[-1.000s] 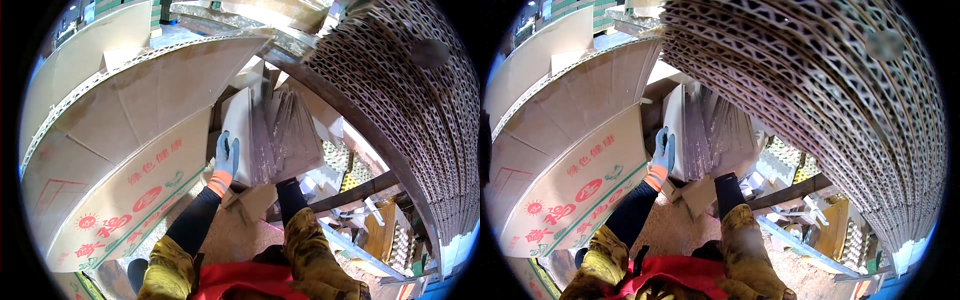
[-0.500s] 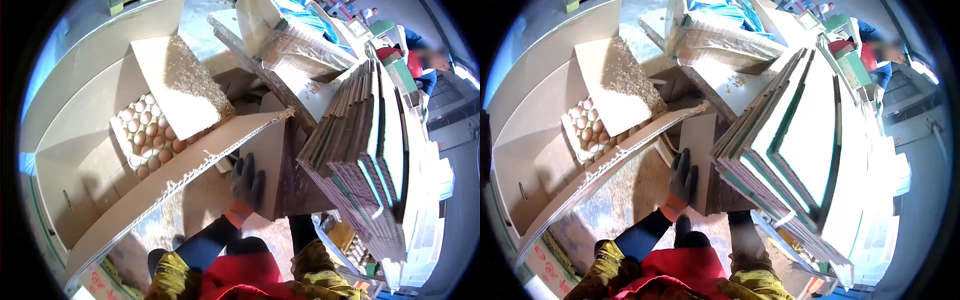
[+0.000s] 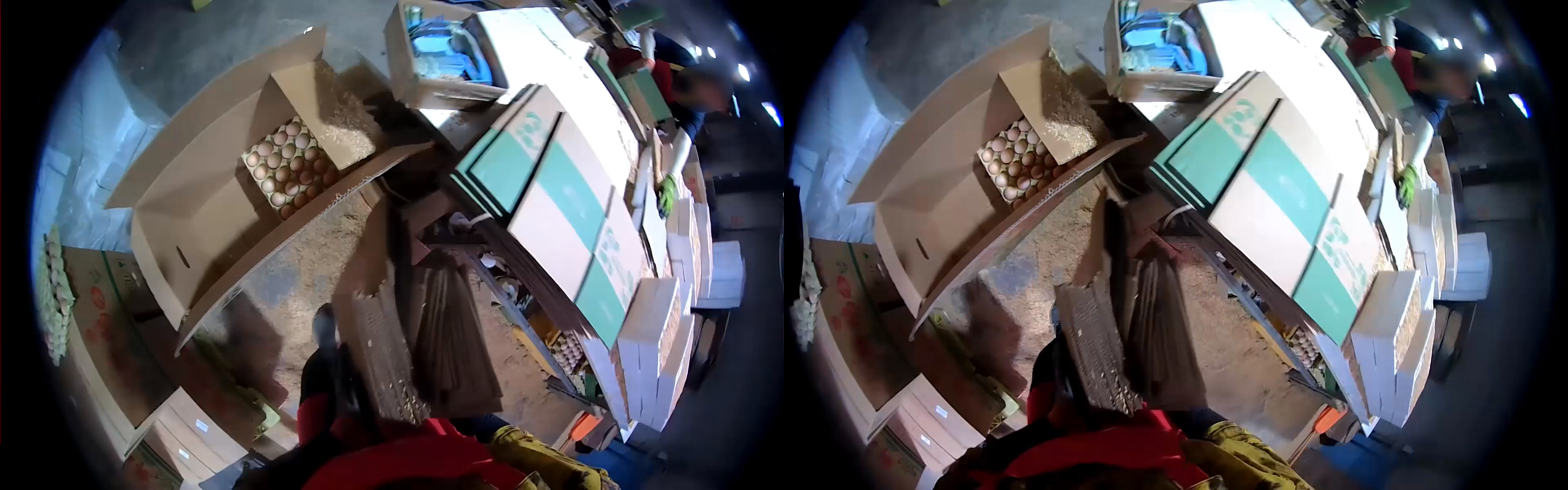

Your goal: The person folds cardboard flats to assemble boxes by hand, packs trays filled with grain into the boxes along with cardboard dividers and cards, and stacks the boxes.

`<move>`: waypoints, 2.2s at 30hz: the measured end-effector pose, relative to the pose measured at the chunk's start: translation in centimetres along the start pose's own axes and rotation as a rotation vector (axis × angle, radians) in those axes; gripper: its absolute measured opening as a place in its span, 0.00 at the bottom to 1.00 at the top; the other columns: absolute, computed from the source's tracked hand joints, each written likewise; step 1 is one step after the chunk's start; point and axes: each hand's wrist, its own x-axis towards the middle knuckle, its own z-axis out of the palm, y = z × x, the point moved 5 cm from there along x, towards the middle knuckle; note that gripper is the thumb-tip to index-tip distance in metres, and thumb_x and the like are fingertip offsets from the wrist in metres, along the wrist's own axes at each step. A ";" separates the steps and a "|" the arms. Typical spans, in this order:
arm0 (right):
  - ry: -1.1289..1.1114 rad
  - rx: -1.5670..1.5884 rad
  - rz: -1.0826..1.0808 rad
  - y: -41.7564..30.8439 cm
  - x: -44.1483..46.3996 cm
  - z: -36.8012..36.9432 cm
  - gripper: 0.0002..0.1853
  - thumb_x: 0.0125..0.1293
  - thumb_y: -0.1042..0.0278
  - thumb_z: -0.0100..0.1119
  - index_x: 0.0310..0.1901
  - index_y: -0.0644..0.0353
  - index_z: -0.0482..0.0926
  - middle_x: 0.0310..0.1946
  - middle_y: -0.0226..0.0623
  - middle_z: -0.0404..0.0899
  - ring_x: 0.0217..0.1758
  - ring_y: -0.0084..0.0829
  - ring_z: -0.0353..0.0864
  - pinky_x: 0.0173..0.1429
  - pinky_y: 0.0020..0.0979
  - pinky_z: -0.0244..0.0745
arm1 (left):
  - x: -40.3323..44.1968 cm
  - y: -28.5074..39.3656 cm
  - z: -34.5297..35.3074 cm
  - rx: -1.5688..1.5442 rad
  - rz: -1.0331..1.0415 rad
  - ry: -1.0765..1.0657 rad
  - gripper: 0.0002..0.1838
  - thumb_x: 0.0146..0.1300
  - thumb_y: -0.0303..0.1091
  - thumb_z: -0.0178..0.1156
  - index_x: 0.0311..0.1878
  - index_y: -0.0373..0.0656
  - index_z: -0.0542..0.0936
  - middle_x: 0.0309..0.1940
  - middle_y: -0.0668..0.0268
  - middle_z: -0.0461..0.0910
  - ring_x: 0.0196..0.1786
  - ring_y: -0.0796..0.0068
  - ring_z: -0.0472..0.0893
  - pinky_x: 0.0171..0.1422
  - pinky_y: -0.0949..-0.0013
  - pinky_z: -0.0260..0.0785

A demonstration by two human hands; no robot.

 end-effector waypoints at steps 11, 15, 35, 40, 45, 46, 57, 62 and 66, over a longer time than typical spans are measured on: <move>-0.056 0.149 -0.235 -7.6 -9.0 -1.7 0.23 0.71 0.50 0.40 0.59 0.56 0.68 0.45 0.38 0.73 0.45 0.39 0.74 0.53 0.40 0.72 | -7.4 12.6 -6.3 0.129 0.250 0.152 0.27 0.72 0.37 0.44 0.70 0.35 0.58 0.69 0.49 0.59 0.72 0.52 0.57 0.75 0.58 0.47; -0.058 0.301 -0.319 -11.0 -9.8 -4.0 0.22 0.71 0.50 0.41 0.57 0.56 0.69 0.42 0.38 0.74 0.43 0.39 0.74 0.51 0.40 0.72 | -7.3 21.8 -2.9 0.101 0.461 0.147 0.27 0.72 0.38 0.43 0.71 0.35 0.57 0.70 0.49 0.58 0.72 0.53 0.56 0.75 0.58 0.45; 0.534 1.019 -0.939 -44.0 11.0 -38.2 0.21 0.69 0.47 0.43 0.51 0.55 0.74 0.31 0.38 0.77 0.32 0.43 0.78 0.43 0.42 0.76 | 20.3 64.1 51.8 0.176 1.351 -0.452 0.26 0.69 0.33 0.50 0.70 0.43 0.63 0.65 0.47 0.61 0.68 0.47 0.61 0.72 0.61 0.56; 0.646 1.130 -0.594 -39.9 7.7 -37.1 0.23 0.68 0.54 0.50 0.61 0.56 0.66 0.59 0.42 0.66 0.65 0.42 0.63 0.62 0.49 0.66 | 19.8 62.0 49.6 -0.069 1.171 -0.846 0.27 0.69 0.44 0.53 0.64 0.34 0.68 0.62 0.46 0.67 0.64 0.47 0.67 0.71 0.60 0.57; 0.615 0.423 -0.570 -36.8 2.4 -28.0 0.26 0.69 0.61 0.53 0.66 0.62 0.65 0.51 0.39 0.76 0.57 0.35 0.75 0.60 0.34 0.72 | 26.3 57.6 39.6 0.076 0.918 -0.696 0.24 0.66 0.36 0.57 0.64 0.38 0.70 0.64 0.54 0.68 0.68 0.60 0.65 0.73 0.63 0.54; 0.657 -0.022 -0.482 -35.3 1.7 -27.5 0.28 0.68 0.63 0.55 0.66 0.65 0.64 0.59 0.42 0.72 0.61 0.33 0.73 0.62 0.32 0.71 | 27.7 56.5 36.8 0.149 0.932 -0.618 0.25 0.66 0.33 0.57 0.65 0.37 0.68 0.65 0.54 0.67 0.69 0.59 0.64 0.73 0.62 0.53; 0.669 -0.441 -0.265 -26.8 6.2 -26.2 0.45 0.56 0.54 0.69 0.67 0.74 0.57 0.61 0.60 0.68 0.65 0.49 0.69 0.65 0.37 0.66 | 34.2 36.6 17.7 0.821 0.470 -0.074 0.42 0.63 0.54 0.58 0.73 0.41 0.54 0.71 0.48 0.56 0.71 0.46 0.58 0.71 0.54 0.56; 0.567 -0.513 -0.297 -28.7 5.3 -22.6 0.37 0.56 0.55 0.69 0.61 0.72 0.67 0.55 0.54 0.75 0.58 0.37 0.76 0.61 0.32 0.70 | 33.8 39.0 18.7 0.472 0.522 -0.112 0.43 0.61 0.54 0.61 0.70 0.35 0.57 0.69 0.47 0.60 0.70 0.49 0.61 0.71 0.58 0.56; 0.674 -0.295 -0.521 -28.2 6.4 -21.6 0.36 0.54 0.61 0.71 0.60 0.70 0.68 0.53 0.47 0.77 0.56 0.36 0.76 0.61 0.33 0.70 | 36.8 37.7 18.3 0.024 0.426 -0.097 0.37 0.62 0.37 0.64 0.68 0.30 0.60 0.67 0.48 0.63 0.69 0.57 0.64 0.71 0.62 0.57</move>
